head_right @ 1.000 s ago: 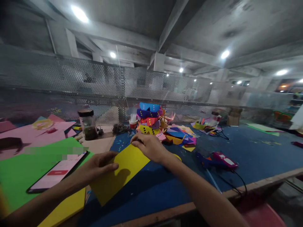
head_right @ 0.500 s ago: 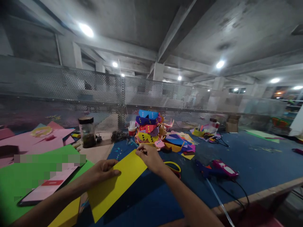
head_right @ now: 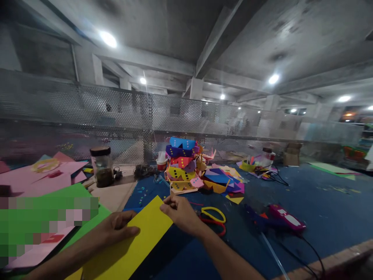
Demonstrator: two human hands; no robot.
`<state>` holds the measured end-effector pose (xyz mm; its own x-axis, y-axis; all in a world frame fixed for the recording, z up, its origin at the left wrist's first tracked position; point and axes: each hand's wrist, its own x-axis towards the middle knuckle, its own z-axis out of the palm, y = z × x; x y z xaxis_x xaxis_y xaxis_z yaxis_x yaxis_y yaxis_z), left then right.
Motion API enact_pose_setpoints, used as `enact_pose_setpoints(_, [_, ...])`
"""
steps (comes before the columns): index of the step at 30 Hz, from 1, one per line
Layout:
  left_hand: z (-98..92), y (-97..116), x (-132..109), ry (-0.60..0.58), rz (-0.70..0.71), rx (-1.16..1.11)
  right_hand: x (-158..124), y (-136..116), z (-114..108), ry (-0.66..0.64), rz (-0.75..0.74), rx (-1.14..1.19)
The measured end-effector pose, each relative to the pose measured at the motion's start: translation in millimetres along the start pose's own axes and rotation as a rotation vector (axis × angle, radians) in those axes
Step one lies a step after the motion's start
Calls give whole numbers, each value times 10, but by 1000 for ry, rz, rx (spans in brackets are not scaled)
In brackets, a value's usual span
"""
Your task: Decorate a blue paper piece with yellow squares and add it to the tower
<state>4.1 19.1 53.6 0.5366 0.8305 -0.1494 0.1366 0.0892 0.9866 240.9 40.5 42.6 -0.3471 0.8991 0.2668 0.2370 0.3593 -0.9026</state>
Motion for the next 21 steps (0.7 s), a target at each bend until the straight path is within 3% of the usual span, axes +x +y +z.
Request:
enact_pose_setpoints(13, [0,-139,22,-7,-19,-47,-78,25,119,57,3,23])
enact_pose_setpoints(21, [-76,-190,25,21,-9,22,-94,-7,125,92,-39,-108])
